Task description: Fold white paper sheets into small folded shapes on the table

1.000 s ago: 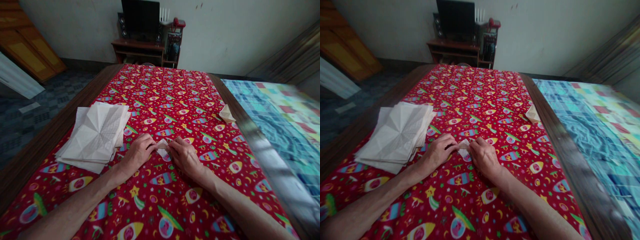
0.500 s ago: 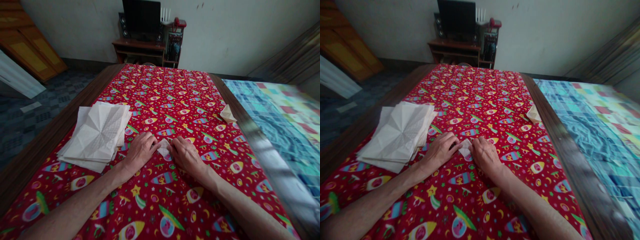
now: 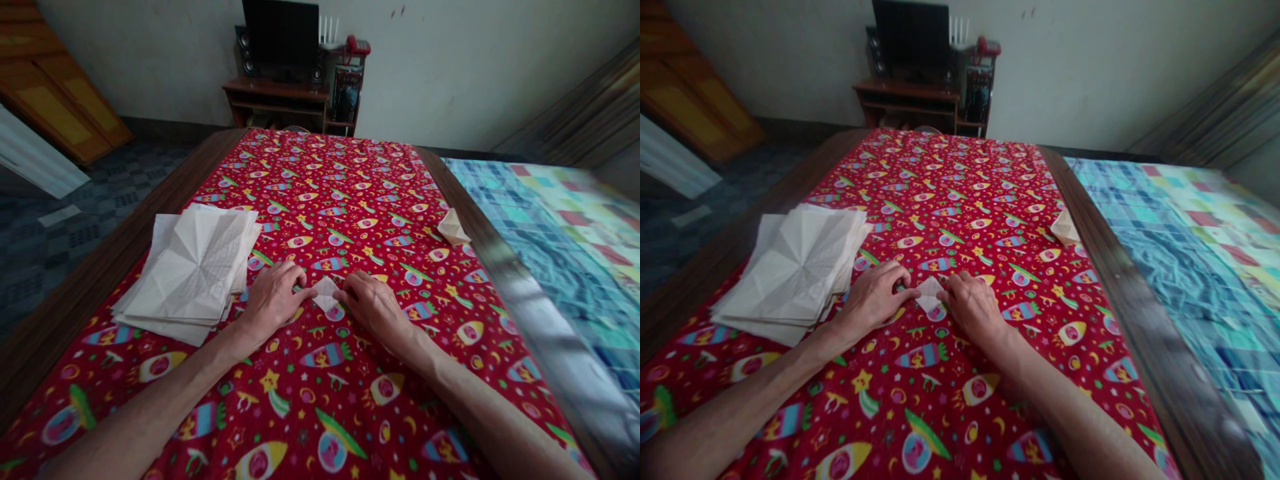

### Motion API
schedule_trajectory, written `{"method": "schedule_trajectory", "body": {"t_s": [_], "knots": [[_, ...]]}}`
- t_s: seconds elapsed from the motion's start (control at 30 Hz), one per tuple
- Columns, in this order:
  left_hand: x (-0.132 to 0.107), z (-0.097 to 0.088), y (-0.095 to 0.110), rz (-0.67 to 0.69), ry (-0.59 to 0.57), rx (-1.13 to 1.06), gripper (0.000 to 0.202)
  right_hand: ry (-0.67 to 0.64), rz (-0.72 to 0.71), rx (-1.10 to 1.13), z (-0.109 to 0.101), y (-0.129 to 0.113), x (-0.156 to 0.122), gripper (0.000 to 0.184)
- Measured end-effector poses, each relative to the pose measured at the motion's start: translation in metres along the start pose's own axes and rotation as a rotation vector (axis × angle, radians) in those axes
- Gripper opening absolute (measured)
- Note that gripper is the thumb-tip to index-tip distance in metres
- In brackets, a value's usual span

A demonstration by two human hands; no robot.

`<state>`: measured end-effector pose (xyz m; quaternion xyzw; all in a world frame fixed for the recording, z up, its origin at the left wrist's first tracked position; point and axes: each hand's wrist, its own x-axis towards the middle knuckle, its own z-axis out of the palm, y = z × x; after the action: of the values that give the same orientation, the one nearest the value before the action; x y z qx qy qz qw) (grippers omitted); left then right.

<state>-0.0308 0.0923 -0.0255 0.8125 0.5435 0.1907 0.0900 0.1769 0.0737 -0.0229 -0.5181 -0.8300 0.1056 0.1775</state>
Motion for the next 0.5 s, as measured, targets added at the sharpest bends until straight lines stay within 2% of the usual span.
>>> {"method": "schedule_trajectory", "body": {"t_s": [0.1,0.33,0.5], "knots": [[-0.002,0.001,-0.005,0.014,0.010,-0.017,0.023,0.016,0.013,-0.011,0.001,0.001,-0.002,0.019],[0.002,0.011,-0.011,0.117,0.049,-0.222,0.017,0.103,-0.053,0.020,0.008,0.005,-0.008,0.023],[0.013,0.009,-0.005,0.125,-0.028,-0.199,0.015,0.056,-0.067,0.082,0.002,0.002,-0.011,0.023]]}}
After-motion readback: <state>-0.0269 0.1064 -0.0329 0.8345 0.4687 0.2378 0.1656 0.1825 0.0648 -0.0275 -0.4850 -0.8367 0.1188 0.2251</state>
